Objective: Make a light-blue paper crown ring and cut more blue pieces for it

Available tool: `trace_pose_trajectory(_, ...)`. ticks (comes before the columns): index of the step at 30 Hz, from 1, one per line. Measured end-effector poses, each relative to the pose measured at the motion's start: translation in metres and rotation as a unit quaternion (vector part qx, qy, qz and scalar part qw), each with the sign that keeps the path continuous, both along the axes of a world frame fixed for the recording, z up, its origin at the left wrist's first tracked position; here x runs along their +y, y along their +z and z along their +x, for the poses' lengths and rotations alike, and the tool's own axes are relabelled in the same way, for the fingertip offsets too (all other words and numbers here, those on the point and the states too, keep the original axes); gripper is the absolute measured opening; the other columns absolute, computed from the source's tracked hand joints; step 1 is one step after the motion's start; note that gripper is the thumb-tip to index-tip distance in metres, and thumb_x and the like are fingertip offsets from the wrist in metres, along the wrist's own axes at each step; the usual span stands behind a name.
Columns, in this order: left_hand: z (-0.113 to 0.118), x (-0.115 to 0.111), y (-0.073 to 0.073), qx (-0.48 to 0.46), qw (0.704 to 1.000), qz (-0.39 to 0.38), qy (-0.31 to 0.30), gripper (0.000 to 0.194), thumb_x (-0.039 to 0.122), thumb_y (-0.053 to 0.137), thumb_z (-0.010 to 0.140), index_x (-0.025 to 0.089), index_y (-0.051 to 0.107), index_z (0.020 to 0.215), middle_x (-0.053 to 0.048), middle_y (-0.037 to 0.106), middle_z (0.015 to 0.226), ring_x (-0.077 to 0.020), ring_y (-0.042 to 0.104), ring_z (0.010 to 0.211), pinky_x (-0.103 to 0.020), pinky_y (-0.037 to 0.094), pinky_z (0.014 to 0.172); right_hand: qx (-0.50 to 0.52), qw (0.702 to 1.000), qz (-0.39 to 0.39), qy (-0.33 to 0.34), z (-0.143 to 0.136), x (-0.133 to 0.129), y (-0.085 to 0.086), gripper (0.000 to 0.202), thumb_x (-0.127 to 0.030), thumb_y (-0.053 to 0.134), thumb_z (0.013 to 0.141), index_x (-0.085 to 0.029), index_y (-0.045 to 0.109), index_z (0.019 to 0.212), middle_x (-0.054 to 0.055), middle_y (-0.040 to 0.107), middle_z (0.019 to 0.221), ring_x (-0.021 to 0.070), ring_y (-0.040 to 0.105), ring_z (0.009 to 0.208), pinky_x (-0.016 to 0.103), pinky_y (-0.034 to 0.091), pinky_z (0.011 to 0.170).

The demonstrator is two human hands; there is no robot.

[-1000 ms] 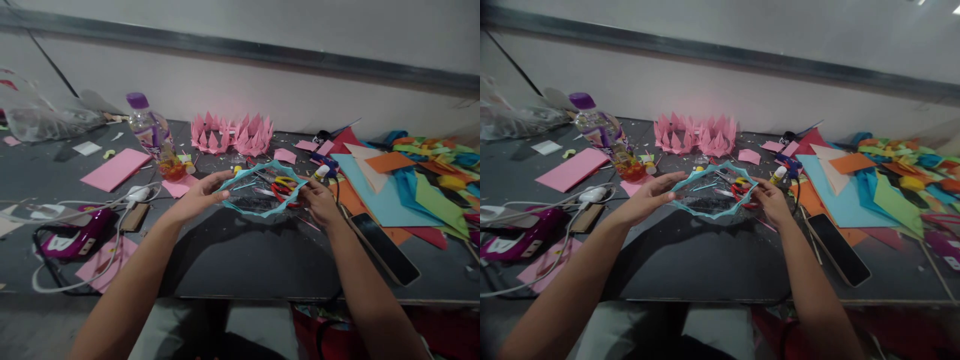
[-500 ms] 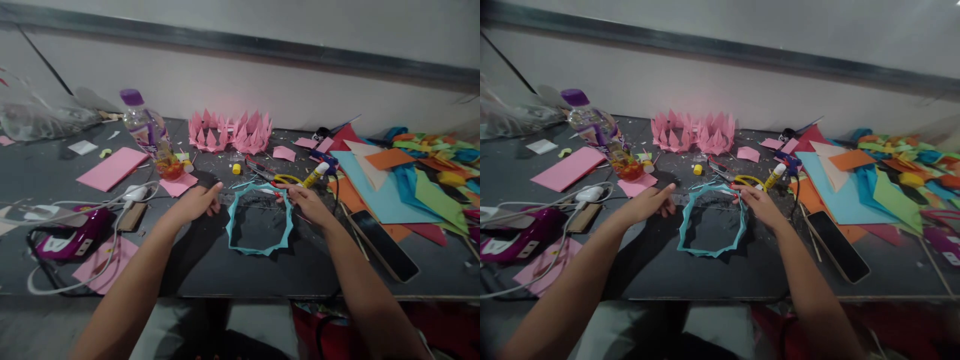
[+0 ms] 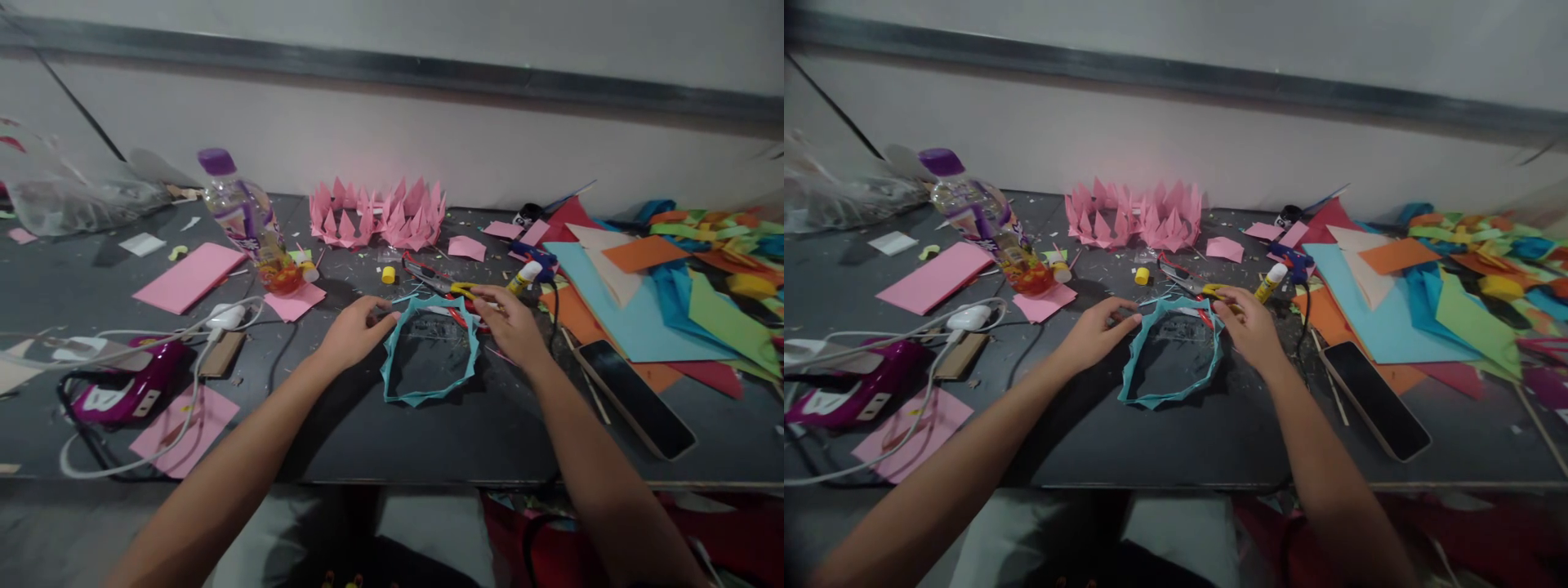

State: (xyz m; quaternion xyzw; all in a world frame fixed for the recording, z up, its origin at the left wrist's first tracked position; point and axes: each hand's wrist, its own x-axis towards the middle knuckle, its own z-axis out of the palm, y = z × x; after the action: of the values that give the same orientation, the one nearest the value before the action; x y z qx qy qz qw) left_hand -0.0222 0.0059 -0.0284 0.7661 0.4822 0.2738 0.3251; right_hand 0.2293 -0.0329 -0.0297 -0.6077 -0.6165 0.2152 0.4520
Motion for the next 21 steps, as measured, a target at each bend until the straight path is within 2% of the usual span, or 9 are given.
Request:
trace_pose_trajectory(3,0.006,-0.004,-0.001,0.022,1.000,-0.003,-0.006,0.042,0.047,0.057,0.077,0.015,0.060,0.103,-0.008,0.065,0.093,-0.0194,0.060,0.077,-0.034,0.047,0.073,-0.025,0.999,-0.027,0.024,-0.009,-0.001,-0.004,0.037,-0.047,0.057,0.078,-0.021,0.061,0.105,0.009,0.065,0.106,0.0230,0.062,0.094,0.035,0.051,0.072)
trace_pose_trajectory(6,0.010,-0.007,0.002,0.002,1.000,-0.012,-0.017,0.036,0.040,0.059,0.076,0.016,0.060,0.103,-0.008,0.066,0.096,-0.0192,0.061,0.080,-0.033,0.047,0.074,-0.046,0.997,-0.033,0.051,-0.015,-0.003,-0.004,0.037,-0.039,0.059,0.077,-0.020,0.060,0.108,0.009,0.066,0.107,0.0235,0.062,0.096,0.036,0.051,0.074)
trace_pose_trajectory(8,0.011,-0.007,0.004,-0.036,0.997,-0.059,-0.025,0.031,0.038,0.055,0.079,0.016,0.060,0.099,-0.007,0.065,0.094,-0.0173,0.061,0.076,-0.030,0.048,0.069,-0.050,0.995,-0.037,0.076,-0.017,-0.005,-0.003,0.037,-0.035,0.059,0.076,-0.020,0.059,0.110,0.009,0.066,0.106,0.0227,0.062,0.094,0.036,0.051,0.075)
trace_pose_trajectory(10,0.009,-0.003,0.004,-0.077,0.987,-0.140,-0.034,0.028,0.038,0.048,0.083,0.015,0.059,0.094,-0.006,0.064,0.089,-0.0146,0.061,0.068,-0.025,0.047,0.058,-0.052,0.992,-0.046,0.104,-0.019,-0.007,-0.002,0.036,-0.032,0.059,0.076,-0.020,0.060,0.110,0.009,0.067,0.105,0.0221,0.063,0.093,0.035,0.051,0.076)
trace_pose_trajectory(13,0.001,0.005,0.002,-0.117,0.966,-0.223,-0.055,0.022,0.029,0.044,0.085,0.016,0.055,0.099,-0.003,0.062,0.081,-0.0106,0.059,0.059,-0.021,0.044,0.051,-0.068,0.986,-0.063,0.136,-0.020,-0.009,-0.001,0.031,-0.028,0.055,0.077,-0.019,0.063,0.105,0.008,0.069,0.100,0.0211,0.064,0.089,0.034,0.051,0.074)
trace_pose_trajectory(15,-0.006,0.010,-0.001,-0.114,0.968,-0.208,-0.079,0.026,0.023,0.050,0.081,0.017,0.054,0.106,-0.001,0.061,0.080,-0.0099,0.057,0.059,-0.022,0.045,0.055,-0.088,0.982,-0.074,0.150,-0.021,-0.011,0.001,0.028,-0.027,0.052,0.078,-0.019,0.065,0.102,0.007,0.070,0.097,0.0193,0.064,0.082,0.033,0.051,0.072)
trace_pose_trajectory(17,-0.012,0.014,-0.003,-0.090,0.978,-0.159,-0.099,0.033,0.020,0.055,0.077,0.017,0.054,0.110,-0.001,0.060,0.082,-0.0108,0.056,0.065,-0.024,0.046,0.062,-0.105,0.977,-0.086,0.164,-0.021,-0.012,0.003,0.026,-0.026,0.051,0.079,-0.021,0.067,0.099,0.005,0.070,0.095,0.0178,0.064,0.078,0.033,0.051,0.072)
trace_pose_trajectory(21,-0.017,0.016,-0.005,-0.065,0.986,-0.079,-0.135,0.038,0.018,0.060,0.074,0.017,0.057,0.111,-0.006,0.060,0.101,-0.0132,0.057,0.080,-0.030,0.046,0.076,-0.099,0.969,-0.120,0.192,-0.021,-0.012,0.004,0.024,-0.027,0.051,0.080,-0.021,0.069,0.095,0.004,0.071,0.095,0.0173,0.064,0.082,0.032,0.051,0.075)
